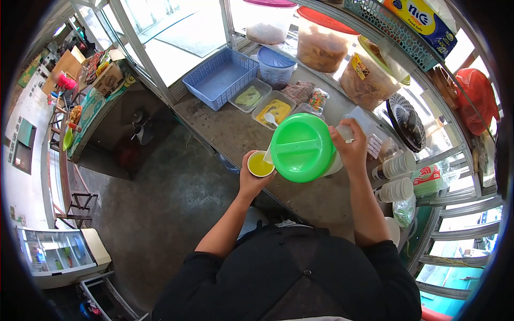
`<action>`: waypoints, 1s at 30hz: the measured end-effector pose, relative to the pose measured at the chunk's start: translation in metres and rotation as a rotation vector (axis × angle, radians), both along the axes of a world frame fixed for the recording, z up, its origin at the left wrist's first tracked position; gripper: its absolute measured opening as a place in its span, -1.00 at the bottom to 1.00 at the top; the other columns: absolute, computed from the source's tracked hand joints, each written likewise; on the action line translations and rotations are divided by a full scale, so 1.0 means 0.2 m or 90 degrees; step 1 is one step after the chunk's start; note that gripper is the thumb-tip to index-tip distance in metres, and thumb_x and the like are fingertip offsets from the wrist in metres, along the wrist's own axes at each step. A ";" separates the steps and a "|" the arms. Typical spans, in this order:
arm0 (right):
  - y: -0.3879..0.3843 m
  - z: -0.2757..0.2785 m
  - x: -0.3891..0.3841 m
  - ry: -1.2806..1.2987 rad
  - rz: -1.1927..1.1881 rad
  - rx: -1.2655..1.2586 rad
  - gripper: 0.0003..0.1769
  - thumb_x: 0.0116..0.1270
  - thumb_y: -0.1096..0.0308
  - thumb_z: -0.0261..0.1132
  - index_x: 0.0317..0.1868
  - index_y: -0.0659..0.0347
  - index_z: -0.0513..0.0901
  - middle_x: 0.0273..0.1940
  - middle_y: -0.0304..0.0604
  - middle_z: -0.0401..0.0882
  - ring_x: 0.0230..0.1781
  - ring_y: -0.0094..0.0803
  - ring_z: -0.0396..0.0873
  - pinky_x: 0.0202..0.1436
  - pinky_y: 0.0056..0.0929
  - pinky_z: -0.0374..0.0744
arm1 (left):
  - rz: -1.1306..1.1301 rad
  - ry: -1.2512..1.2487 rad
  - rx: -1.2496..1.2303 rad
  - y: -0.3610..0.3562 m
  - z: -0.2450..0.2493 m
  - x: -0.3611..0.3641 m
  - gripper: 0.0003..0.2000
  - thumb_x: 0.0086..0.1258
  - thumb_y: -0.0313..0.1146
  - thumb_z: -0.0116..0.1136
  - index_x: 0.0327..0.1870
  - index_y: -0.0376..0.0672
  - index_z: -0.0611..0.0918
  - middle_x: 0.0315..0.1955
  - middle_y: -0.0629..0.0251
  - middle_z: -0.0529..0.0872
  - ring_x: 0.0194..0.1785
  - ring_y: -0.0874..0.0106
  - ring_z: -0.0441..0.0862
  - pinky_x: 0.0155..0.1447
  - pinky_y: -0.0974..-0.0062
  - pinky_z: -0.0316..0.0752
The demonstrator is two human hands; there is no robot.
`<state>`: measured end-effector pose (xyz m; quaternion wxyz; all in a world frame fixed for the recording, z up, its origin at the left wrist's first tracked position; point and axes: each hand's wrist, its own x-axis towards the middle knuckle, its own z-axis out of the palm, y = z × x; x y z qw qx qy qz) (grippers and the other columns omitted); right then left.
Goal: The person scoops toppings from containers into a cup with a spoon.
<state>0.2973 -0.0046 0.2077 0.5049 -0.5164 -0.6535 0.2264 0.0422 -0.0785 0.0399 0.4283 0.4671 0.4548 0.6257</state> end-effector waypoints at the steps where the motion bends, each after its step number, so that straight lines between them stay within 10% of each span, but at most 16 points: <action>1: 0.00 0.00 0.00 0.001 0.000 0.007 -0.59 0.25 0.14 0.53 -0.19 0.32 0.62 -0.29 -0.15 0.62 -0.24 -0.41 0.55 -0.05 -0.43 0.52 | 0.001 -0.001 -0.001 0.00 -0.01 0.00 -0.23 0.10 -0.47 0.62 0.34 -0.18 0.38 0.07 0.27 0.64 0.16 0.45 0.63 0.28 0.44 0.53; 30: 0.01 -0.02 0.02 0.003 0.008 -0.001 -0.61 0.26 0.15 0.52 -0.20 0.32 0.63 -0.30 -0.18 0.61 -0.24 -0.46 0.54 -0.06 -0.44 0.51 | 0.003 0.012 -0.001 0.00 0.01 0.00 -0.21 0.07 -0.48 0.62 0.34 -0.18 0.38 0.09 0.27 0.63 0.17 0.45 0.62 0.30 0.43 0.51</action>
